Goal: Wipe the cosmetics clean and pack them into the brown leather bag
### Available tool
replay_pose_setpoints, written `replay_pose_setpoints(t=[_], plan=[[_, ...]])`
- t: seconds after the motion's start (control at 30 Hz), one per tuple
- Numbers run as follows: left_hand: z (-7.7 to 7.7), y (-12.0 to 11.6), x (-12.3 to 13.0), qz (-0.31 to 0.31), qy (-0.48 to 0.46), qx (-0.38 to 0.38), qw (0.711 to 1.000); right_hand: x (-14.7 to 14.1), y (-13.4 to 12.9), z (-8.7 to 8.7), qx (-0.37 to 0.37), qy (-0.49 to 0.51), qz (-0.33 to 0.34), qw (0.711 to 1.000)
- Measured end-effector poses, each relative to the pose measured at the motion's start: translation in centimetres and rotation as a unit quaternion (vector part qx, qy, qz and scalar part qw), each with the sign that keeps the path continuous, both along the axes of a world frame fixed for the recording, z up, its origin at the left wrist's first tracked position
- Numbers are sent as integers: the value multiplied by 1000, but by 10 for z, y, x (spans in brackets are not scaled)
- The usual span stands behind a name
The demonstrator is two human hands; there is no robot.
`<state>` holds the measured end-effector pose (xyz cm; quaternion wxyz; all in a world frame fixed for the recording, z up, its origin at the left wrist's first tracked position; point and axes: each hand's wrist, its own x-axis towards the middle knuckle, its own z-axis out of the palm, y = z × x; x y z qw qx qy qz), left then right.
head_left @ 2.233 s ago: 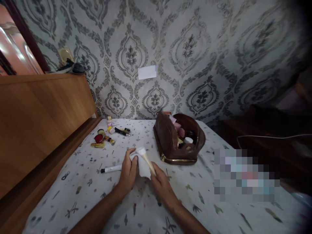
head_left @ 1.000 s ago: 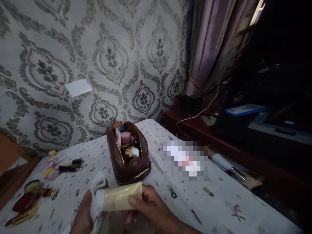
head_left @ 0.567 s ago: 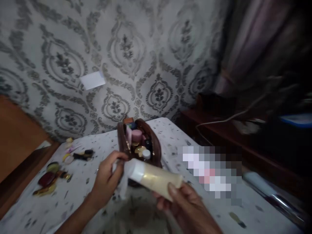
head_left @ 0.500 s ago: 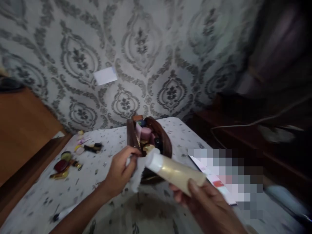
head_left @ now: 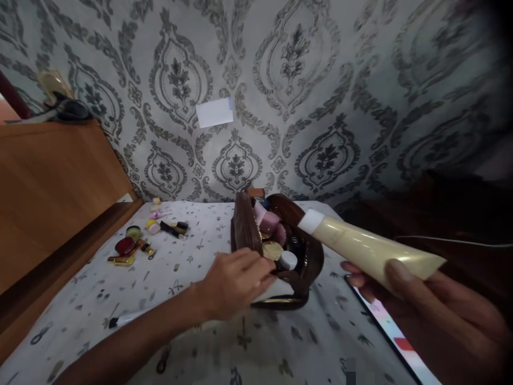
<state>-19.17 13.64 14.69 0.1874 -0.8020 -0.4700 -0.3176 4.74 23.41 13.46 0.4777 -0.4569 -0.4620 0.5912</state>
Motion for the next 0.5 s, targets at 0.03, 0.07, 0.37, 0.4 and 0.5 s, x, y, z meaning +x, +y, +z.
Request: replay_pose_setpoints(t=[0.03, 0.07, 0.37, 0.4, 0.5], plan=[[5, 4, -7, 4, -31, -12, 999, -5, -1, 8, 25, -8, 11, 1000], [11, 10, -14, 16, -69, -23, 997, -9, 0, 14, 52, -10, 24, 998], [66, 105, -55, 77, -54, -190, 977, -27, 40, 29, 181, 41, 76, 980], [68, 114, -55, 80, -14, -208, 975, -30, 46, 29, 190, 39, 78, 978], [70, 132, -54, 91, 60, -246, 963, -38, 63, 32, 212, 37, 98, 972]])
